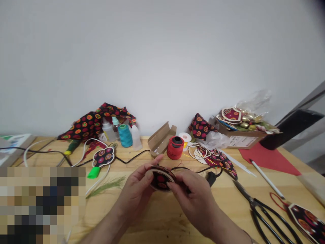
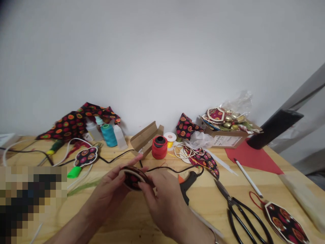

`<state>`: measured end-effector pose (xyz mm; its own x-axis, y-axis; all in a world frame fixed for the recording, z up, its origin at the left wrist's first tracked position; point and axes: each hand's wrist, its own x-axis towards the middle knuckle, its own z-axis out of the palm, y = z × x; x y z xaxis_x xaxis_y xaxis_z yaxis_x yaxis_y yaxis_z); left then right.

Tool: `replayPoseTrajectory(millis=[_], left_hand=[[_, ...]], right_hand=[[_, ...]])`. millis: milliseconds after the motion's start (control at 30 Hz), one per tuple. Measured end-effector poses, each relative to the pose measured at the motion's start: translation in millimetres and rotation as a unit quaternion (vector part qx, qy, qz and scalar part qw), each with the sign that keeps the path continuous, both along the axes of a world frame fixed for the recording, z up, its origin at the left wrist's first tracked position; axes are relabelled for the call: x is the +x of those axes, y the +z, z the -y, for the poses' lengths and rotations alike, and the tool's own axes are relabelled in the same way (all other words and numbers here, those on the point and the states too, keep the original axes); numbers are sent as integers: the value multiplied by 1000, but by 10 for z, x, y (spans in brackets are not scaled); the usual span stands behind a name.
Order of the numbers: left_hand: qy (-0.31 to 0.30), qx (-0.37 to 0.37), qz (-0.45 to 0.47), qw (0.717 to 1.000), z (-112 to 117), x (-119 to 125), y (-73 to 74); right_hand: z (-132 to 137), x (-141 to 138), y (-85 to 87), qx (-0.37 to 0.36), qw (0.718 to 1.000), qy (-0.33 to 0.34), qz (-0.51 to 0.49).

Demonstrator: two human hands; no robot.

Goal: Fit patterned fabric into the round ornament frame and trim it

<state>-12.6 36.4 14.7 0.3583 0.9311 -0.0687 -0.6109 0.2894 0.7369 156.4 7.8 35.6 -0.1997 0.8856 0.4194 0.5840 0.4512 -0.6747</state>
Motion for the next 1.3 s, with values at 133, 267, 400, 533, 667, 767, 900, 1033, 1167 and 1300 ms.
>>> replayPoseTrajectory(millis=[133,267,400,533,667,767,900,1033,1167,1300], left_hand=[[12,7,-8,1000,27,-6,-40],[27,0,-18,999,50,13,-66],[34,-2,-35,999,66,40,-69],[33,-6,-33,999,69,54,-67],[24,-19,12,999,63,46,-46],[14,-29,35,999,59,28,-41],[-4,-15,4,1000,51,20,-65],[4,-1,-29,1000,48,38,-80],[3,-4,-50,999,53,54,-63],[-11,14,-76,997,67,55,-69]], right_hand=[[17,27,-26,-7,1000,4,-14],[-3,49,-55,-34,999,-5,-6],[-3,44,-99,-13,1000,-1,2],[2,45,-100,-3,1000,8,3],[-21,72,-88,-46,999,2,-20],[-43,100,-107,-103,993,-3,-56],[-51,110,-144,-147,985,0,-89],[-51,91,-125,-160,982,-4,-98],[-61,89,-70,-191,973,30,-127],[-74,103,-72,-167,974,-6,-150]])
